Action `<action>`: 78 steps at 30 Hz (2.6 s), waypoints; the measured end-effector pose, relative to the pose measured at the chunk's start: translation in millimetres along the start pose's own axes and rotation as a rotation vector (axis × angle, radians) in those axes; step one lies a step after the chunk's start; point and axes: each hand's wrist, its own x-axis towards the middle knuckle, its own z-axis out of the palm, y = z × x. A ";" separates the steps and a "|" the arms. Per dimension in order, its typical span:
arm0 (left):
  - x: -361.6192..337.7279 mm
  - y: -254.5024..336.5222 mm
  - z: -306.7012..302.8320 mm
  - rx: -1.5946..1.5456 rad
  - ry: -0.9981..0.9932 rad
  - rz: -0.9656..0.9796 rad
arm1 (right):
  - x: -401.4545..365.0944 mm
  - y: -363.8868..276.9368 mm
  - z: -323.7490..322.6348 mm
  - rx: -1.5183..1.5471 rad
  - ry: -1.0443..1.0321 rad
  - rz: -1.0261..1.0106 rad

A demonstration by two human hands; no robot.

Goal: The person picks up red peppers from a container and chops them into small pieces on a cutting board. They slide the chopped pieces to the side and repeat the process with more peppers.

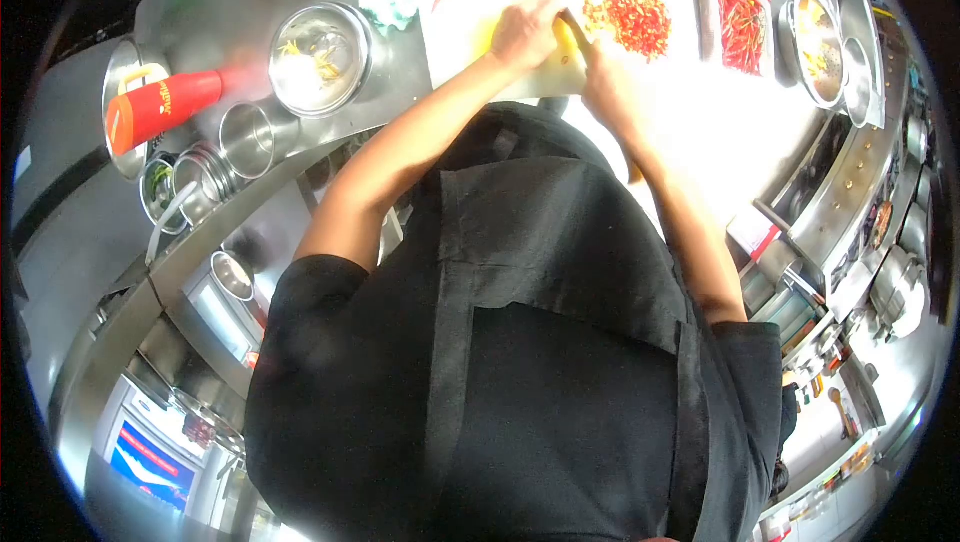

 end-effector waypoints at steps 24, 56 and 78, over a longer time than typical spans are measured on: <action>141.6 -131.7 72.4 0.193 -0.105 -0.334 | -16.9 73.4 -70.9 0.536 -0.015 0.411; 124.1 -87.7 -73.5 0.375 -0.237 -0.367 | -13.0 90.0 -70.3 0.306 -0.301 0.004; 59.6 0.7 -52.0 -0.492 -0.138 -0.485 | -0.2 82.8 -51.2 0.264 -0.316 0.156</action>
